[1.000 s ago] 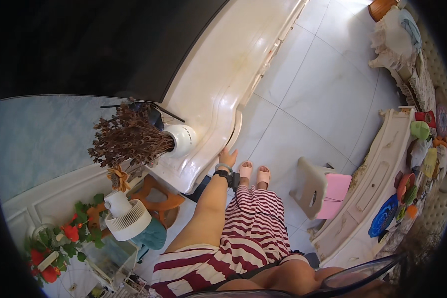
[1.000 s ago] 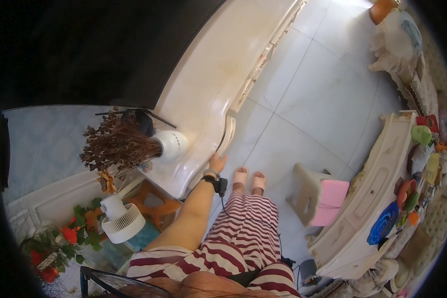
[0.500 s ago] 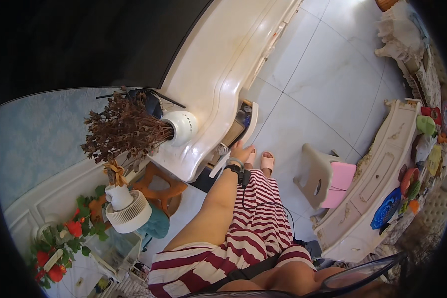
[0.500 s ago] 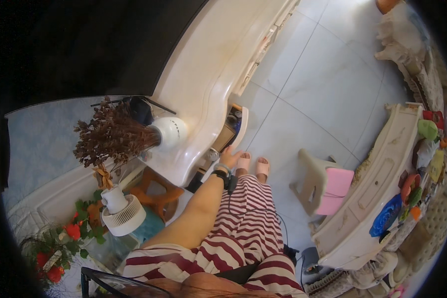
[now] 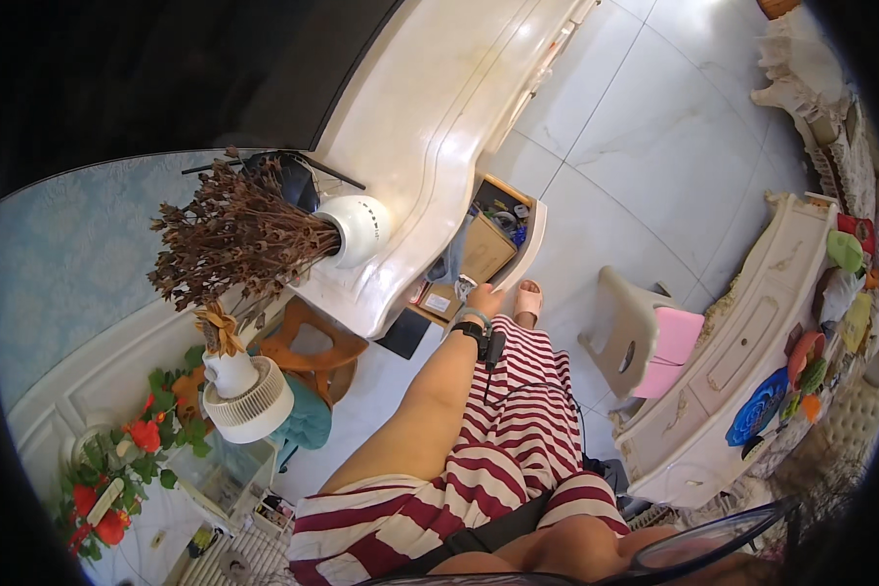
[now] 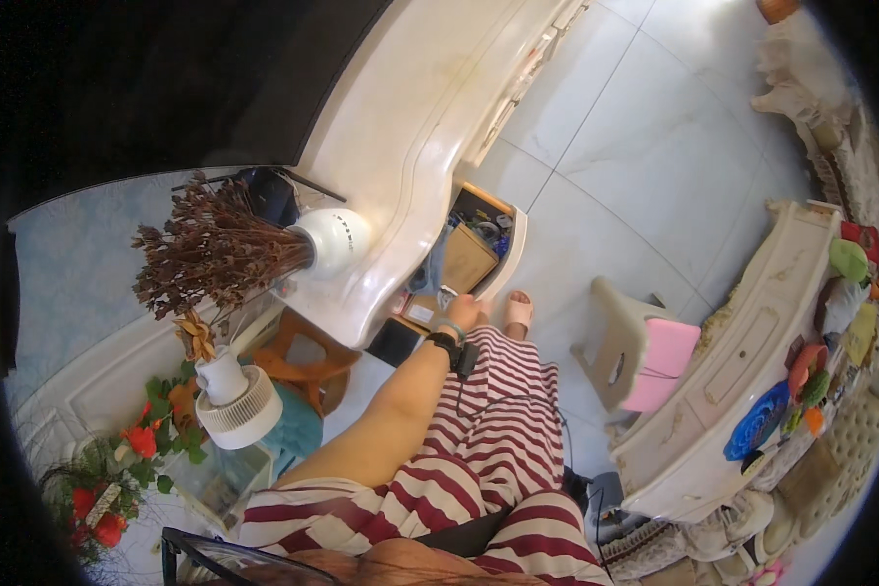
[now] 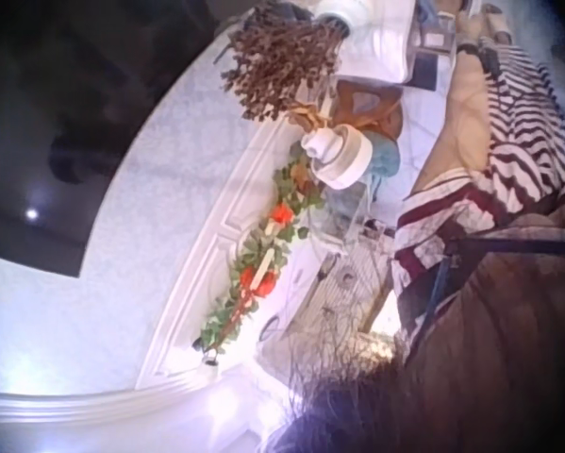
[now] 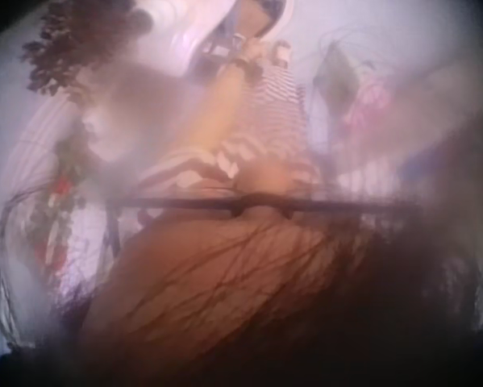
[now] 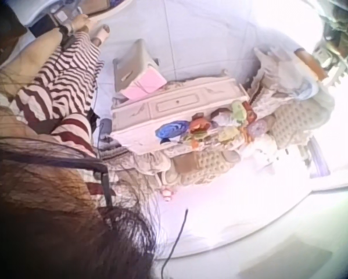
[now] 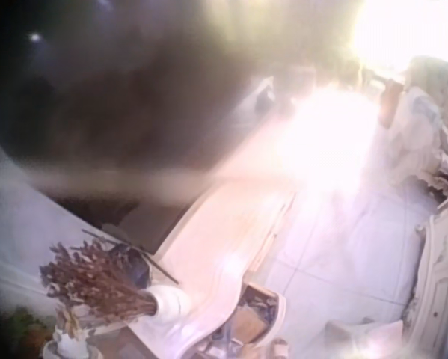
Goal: The person retrieves a white cable from a drawer, cuts a section of it with scissors, and then attaches the cable to a black headband. The person then places the headband on a decorative shelf.
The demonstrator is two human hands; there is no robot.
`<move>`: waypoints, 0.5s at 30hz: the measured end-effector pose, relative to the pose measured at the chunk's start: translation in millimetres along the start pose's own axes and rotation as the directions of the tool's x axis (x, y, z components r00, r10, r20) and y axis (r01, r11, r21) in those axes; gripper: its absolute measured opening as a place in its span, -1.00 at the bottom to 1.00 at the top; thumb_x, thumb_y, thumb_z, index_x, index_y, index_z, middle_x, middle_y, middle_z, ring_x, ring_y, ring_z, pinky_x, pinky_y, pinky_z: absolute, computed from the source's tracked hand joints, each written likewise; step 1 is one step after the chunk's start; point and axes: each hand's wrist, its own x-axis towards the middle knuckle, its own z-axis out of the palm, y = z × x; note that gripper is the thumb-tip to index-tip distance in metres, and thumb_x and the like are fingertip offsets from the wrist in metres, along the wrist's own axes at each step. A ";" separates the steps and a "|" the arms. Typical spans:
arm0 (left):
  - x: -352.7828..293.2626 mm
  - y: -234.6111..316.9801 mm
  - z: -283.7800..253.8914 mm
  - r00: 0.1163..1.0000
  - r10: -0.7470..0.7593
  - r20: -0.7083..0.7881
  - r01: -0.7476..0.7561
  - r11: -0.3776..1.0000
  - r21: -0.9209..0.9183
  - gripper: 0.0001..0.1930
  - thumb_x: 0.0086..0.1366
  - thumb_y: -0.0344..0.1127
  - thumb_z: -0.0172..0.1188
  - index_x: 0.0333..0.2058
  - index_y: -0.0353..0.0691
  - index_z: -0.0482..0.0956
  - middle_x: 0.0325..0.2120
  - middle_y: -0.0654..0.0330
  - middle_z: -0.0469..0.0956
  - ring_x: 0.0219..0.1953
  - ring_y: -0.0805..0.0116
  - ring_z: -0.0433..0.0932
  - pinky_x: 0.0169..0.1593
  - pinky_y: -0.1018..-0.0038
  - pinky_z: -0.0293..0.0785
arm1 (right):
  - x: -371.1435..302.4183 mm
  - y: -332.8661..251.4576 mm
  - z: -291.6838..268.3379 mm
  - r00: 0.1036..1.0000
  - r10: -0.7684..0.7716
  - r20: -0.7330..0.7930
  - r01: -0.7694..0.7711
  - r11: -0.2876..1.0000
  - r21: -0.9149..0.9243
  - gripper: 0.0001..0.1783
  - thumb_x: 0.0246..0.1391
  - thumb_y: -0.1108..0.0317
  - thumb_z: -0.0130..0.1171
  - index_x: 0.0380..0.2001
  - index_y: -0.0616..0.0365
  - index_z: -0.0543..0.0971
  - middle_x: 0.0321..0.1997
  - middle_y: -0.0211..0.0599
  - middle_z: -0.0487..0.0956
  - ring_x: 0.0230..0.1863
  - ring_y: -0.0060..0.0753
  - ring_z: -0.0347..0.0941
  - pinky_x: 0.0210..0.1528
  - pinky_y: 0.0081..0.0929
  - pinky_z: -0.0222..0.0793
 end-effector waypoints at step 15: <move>-19.2 -3.1 -50.0 0.910 -0.217 -0.353 0.176 0.974 -0.144 -0.64 -0.01 -0.09 0.15 -0.35 -0.28 0.61 -0.20 -0.09 0.51 -0.09 0.06 0.44 0.02 0.30 0.30 | 5.5 7.2 -19.2 0.999 0.031 0.024 -0.029 0.997 -0.078 -0.75 0.00 0.28 -0.03 -0.34 0.22 0.49 -0.54 -0.10 0.51 -0.48 -0.23 0.43 -0.37 -0.34 0.36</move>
